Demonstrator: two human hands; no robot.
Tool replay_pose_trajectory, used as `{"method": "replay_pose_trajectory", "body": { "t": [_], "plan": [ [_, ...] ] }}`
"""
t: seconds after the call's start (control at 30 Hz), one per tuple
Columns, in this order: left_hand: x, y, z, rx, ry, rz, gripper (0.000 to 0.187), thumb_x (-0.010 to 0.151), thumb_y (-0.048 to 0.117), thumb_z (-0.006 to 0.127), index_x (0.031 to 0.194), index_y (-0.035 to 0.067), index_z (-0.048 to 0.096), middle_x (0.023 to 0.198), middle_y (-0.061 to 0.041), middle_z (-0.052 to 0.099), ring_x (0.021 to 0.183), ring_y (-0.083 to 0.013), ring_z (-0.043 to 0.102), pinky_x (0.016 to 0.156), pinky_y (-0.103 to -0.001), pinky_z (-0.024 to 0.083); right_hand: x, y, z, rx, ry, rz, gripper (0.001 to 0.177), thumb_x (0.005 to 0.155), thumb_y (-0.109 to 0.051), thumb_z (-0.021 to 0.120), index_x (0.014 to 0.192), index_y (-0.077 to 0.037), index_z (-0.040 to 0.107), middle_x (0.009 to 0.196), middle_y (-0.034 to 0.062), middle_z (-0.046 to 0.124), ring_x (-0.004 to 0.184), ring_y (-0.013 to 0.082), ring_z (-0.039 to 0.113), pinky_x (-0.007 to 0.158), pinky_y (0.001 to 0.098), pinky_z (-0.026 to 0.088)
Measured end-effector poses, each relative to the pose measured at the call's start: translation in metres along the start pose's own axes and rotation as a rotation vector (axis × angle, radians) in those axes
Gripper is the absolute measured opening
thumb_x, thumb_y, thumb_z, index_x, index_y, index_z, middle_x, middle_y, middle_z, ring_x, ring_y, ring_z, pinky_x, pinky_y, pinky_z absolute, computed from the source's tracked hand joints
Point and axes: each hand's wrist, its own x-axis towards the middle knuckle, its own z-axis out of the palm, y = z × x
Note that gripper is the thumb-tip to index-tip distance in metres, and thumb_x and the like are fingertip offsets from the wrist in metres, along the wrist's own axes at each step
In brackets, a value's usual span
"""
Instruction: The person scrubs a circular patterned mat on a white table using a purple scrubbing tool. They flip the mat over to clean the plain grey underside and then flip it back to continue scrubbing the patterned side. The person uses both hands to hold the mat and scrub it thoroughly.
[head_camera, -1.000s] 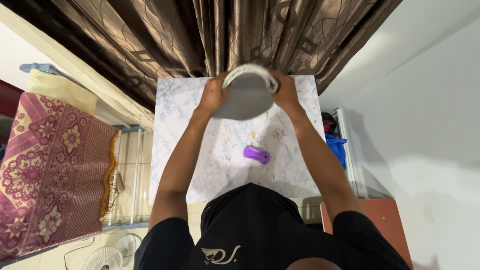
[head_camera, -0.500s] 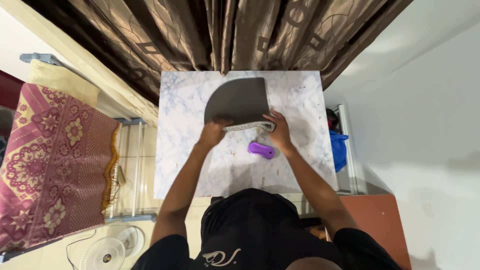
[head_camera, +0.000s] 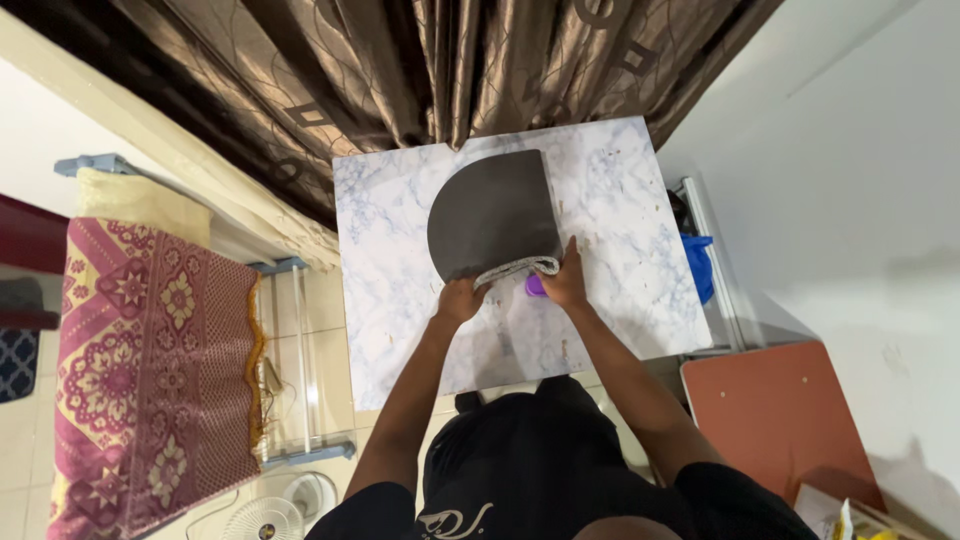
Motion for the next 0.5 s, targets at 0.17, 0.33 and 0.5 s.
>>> {"method": "replay_pose_trajectory", "body": {
  "t": [0.17, 0.33, 0.5],
  "plan": [
    [0.013, -0.002, 0.005, 0.025, -0.074, -0.114, 0.032, 0.095, 0.038, 0.070, 0.113, 0.011, 0.076, 0.100, -0.021, 0.075, 0.094, -0.0426, 0.070, 0.081, -0.052, 0.056, -0.023, 0.004, -0.013, -0.163, -0.048, -0.067, 0.126, 0.065, -0.042, 0.094, 0.156, 0.009, 0.024, 0.138, 0.0331, 0.050, 0.126, 0.0461, 0.051, 0.104, 0.0494, 0.046],
    [-0.001, -0.008, -0.023, -0.346, -0.124, 0.126, 0.058, 0.074, 0.028, 0.087, 0.120, 0.001, 0.065, 0.123, -0.025, 0.065, 0.109, -0.0393, 0.066, 0.089, -0.046, 0.054, -0.035, -0.012, -0.029, -0.256, -0.039, -0.409, 0.097, 0.070, -0.050, 0.095, 0.144, -0.009, 0.048, 0.149, 0.0300, 0.047, 0.136, 0.0464, 0.048, 0.111, 0.0524, 0.043],
    [-0.044, -0.033, -0.030, 0.045, 0.076, 0.187, 0.020, 0.089, 0.014, 0.076, 0.108, 0.019, 0.079, 0.122, -0.007, 0.075, 0.120, -0.0283, 0.065, 0.105, -0.042, 0.054, -0.045, -0.038, -0.030, -0.474, -0.428, -0.417, 0.080, 0.072, -0.060, 0.089, 0.138, -0.022, 0.063, 0.155, 0.0144, 0.049, 0.138, 0.0390, 0.049, 0.116, 0.0518, 0.039]
  ]
}}
